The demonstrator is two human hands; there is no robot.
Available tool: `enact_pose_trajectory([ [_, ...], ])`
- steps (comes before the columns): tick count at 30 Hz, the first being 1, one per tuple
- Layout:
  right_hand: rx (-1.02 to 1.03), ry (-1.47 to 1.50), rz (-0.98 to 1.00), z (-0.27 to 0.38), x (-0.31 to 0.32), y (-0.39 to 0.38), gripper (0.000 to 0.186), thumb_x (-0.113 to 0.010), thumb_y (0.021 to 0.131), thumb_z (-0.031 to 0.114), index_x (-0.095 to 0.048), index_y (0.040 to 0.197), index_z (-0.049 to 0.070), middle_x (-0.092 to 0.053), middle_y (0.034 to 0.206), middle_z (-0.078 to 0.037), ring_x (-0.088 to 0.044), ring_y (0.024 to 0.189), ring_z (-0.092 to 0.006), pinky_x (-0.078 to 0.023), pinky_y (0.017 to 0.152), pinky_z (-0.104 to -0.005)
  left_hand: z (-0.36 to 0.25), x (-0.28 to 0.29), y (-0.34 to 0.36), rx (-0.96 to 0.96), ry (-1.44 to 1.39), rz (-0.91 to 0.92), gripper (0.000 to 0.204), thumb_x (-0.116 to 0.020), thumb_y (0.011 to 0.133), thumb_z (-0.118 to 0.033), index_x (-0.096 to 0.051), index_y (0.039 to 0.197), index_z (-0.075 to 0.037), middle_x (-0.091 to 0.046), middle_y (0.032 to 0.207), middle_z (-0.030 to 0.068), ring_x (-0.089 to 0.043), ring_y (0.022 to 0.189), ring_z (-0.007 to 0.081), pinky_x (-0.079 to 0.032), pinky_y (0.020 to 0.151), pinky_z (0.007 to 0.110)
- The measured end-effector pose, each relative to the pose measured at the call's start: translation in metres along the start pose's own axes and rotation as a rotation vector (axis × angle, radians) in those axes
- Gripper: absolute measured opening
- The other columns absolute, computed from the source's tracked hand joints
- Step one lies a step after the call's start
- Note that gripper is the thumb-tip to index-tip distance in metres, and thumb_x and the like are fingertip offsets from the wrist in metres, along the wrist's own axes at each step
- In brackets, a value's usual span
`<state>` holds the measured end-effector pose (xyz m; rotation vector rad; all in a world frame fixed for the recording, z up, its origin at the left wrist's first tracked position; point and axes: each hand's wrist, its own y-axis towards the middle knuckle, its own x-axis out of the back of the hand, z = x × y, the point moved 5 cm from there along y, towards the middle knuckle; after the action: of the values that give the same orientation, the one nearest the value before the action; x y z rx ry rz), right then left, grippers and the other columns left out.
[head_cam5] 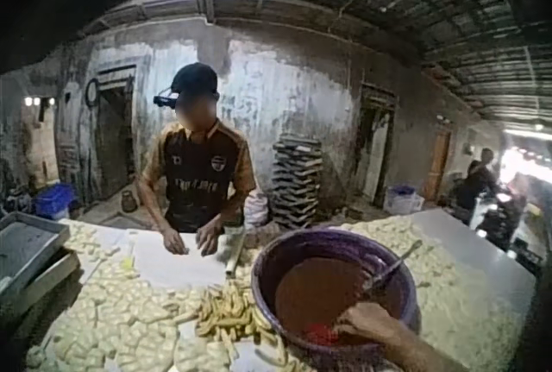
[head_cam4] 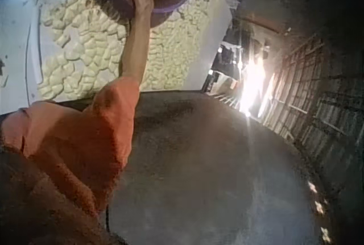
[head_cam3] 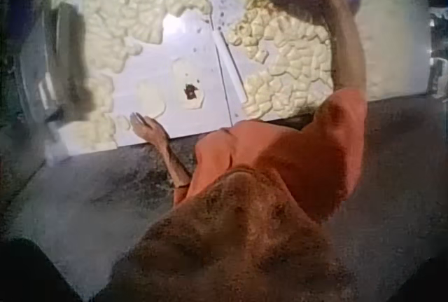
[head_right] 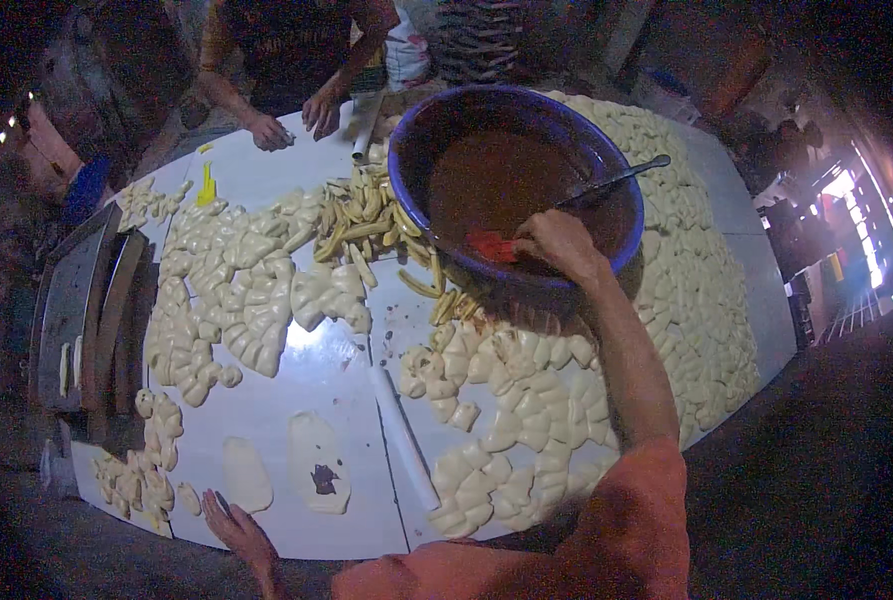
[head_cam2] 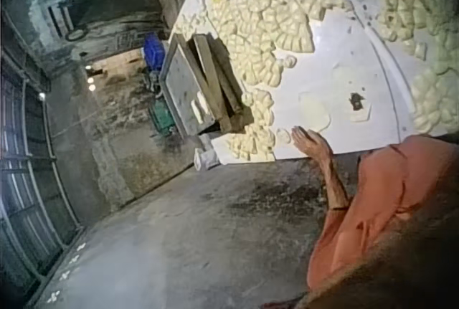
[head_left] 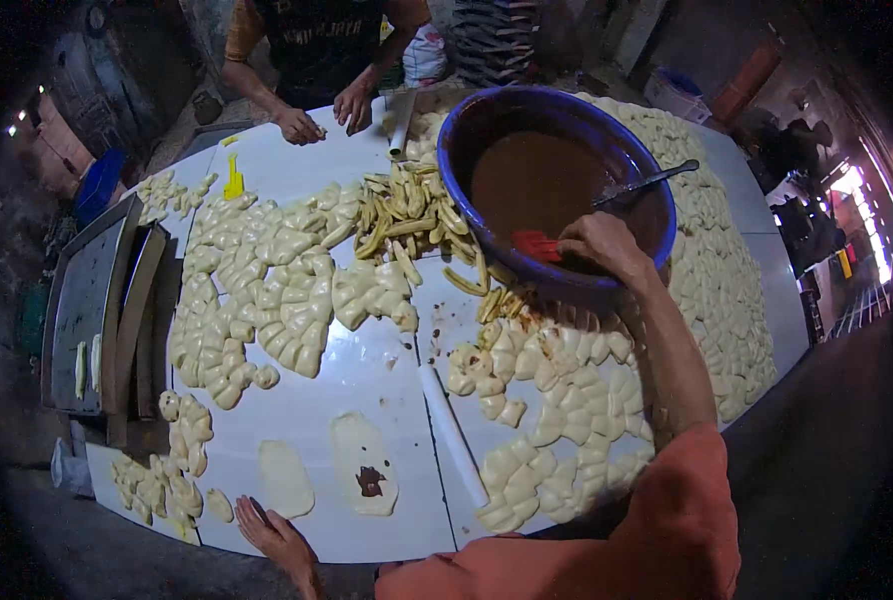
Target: The person spreads a dark filling onto flattened dough pieces using a red spatula, places a small yellow object on each, and rolls the dough by hand into cylinders before placing them onto a metal tray.
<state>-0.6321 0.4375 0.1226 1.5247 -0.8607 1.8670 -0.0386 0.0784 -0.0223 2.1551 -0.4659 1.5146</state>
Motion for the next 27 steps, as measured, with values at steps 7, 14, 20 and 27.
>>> enact_pose_trajectory([
  [7,0.002,0.446,0.109,-0.044,-0.002,0.002,0.041,-0.079,0.085,0.040,-0.079,0.099,0.001,-0.074,0.076,-0.010,-0.065,0.065,-0.0198,-0.049,0.064,-0.0381,-0.010,0.009,0.001,0.049,-0.007,0.017,0.053,-0.044,0.106,-0.021,-0.040,0.150,0.008,-0.040,0.156,0.0276,-0.034,0.147,0.0430,-0.023,0.122,0.054],
  [14,-0.125,0.649,0.306,-0.061,-0.014,-0.006,0.040,-0.081,0.087,0.039,-0.080,0.096,0.000,-0.067,0.072,0.001,-0.056,0.062,-0.0091,-0.045,0.058,-0.0309,-0.011,0.010,0.000,0.046,-0.001,0.014,0.051,-0.044,0.105,-0.017,-0.041,0.150,0.007,-0.041,0.156,0.0264,-0.032,0.149,0.0408,-0.022,0.123,0.053],
  [20,-0.192,0.711,0.345,-0.057,-0.005,-0.015,0.036,-0.081,0.087,0.037,-0.080,0.093,0.001,-0.066,0.070,0.001,-0.056,0.062,-0.0079,-0.046,0.058,-0.0296,-0.003,0.005,-0.001,0.055,-0.060,0.001,0.050,-0.046,0.106,-0.019,-0.043,0.150,0.004,-0.041,0.158,0.0229,-0.031,0.151,0.0388,-0.020,0.124,0.054],
  [27,-0.217,0.756,0.265,-0.008,0.028,-0.034,0.035,-0.080,0.089,0.036,-0.079,0.098,0.002,-0.063,0.068,0.003,-0.054,0.059,-0.0066,-0.041,0.052,-0.0272,-0.009,0.006,-0.004,0.047,-0.078,0.004,0.051,-0.049,0.105,-0.018,-0.042,0.151,0.003,-0.039,0.159,0.0230,-0.031,0.151,0.0386,-0.019,0.124,0.054],
])
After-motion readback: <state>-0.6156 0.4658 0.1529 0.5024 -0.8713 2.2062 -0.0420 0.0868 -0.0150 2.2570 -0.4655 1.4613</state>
